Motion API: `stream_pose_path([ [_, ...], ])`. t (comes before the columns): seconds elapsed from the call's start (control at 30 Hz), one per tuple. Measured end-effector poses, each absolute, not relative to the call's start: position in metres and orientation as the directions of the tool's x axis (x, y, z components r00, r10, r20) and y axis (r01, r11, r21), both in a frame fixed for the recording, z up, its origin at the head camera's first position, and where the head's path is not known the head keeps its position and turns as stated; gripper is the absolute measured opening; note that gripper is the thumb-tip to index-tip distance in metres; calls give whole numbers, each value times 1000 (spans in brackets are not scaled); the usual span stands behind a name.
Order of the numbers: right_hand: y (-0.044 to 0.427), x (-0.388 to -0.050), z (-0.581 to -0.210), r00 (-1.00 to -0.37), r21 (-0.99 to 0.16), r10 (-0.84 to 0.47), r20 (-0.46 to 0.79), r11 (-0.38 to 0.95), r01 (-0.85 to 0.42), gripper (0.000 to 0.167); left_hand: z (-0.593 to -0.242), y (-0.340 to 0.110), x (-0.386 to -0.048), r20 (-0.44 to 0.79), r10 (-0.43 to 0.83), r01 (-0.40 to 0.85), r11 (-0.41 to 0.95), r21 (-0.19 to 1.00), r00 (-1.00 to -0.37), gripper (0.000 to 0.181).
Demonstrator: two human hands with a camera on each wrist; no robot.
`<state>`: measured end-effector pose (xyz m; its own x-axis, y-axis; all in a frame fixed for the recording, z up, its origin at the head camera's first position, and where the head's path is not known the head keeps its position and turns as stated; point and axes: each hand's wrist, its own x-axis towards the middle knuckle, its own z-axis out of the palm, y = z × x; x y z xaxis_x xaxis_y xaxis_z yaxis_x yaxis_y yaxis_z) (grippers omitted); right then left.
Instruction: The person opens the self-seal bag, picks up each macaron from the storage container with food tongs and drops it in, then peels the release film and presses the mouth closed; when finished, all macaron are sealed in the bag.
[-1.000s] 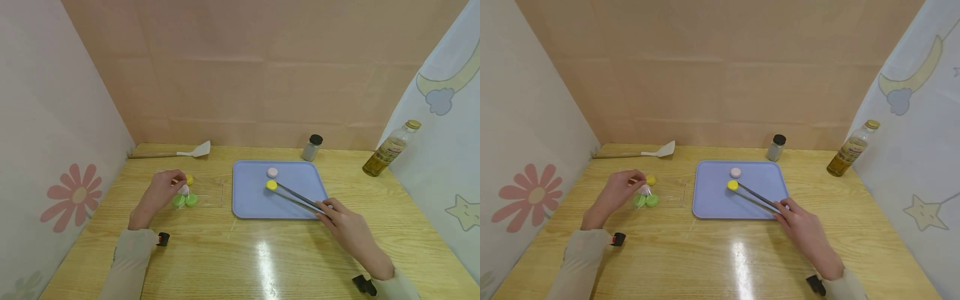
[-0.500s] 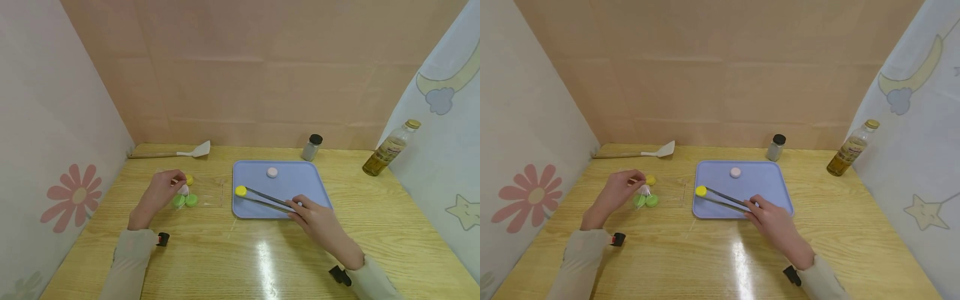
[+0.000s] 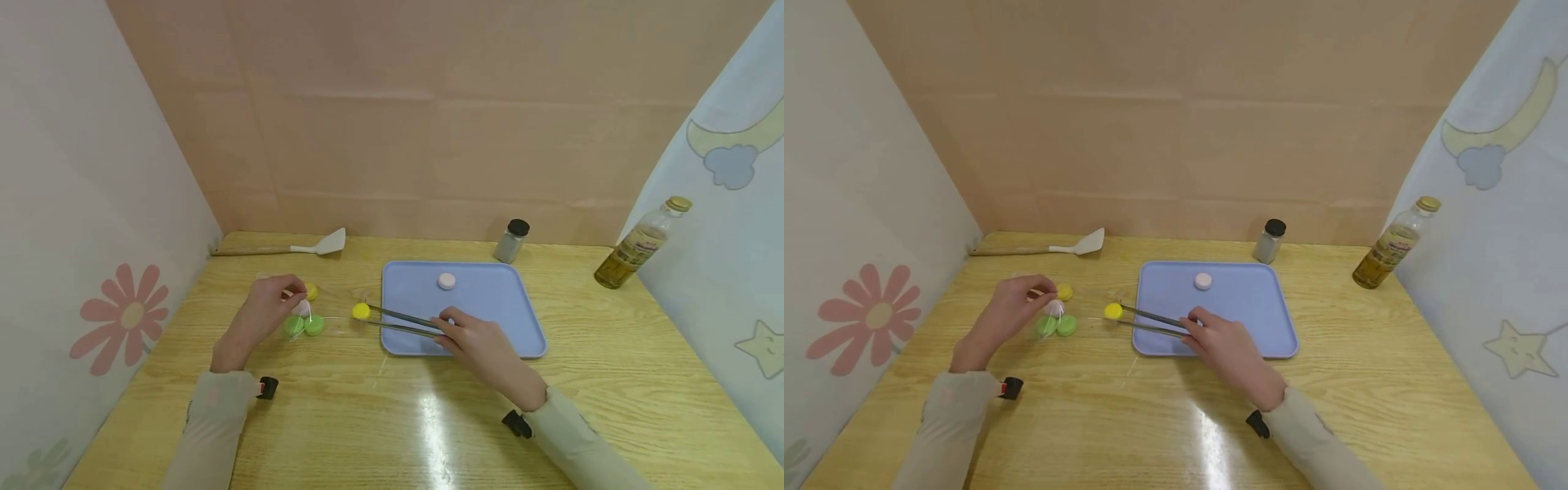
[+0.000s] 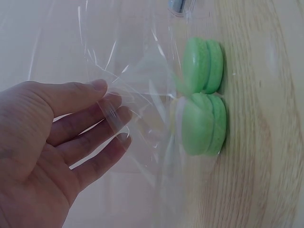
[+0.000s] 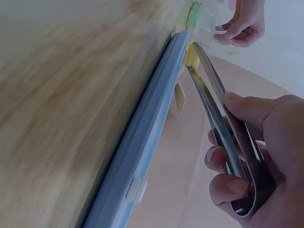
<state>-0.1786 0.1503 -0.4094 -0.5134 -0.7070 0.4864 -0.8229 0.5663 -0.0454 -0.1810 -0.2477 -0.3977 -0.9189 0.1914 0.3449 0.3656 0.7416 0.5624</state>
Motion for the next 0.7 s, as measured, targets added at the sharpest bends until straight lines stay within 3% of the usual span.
stream_pose_path([
  [0.37, 121, -190, -410, -539, -75, -731, 418, 564, -822, 24, -398, -248, -181, 348, 197, 372, 741, 559, -916, 4],
  [0.7, 100, -200, -415, -520, -68, -747, 414, 544, -836, 24, -397, -247, -182, 359, 199, 380, 740, 555, -912, 3],
])
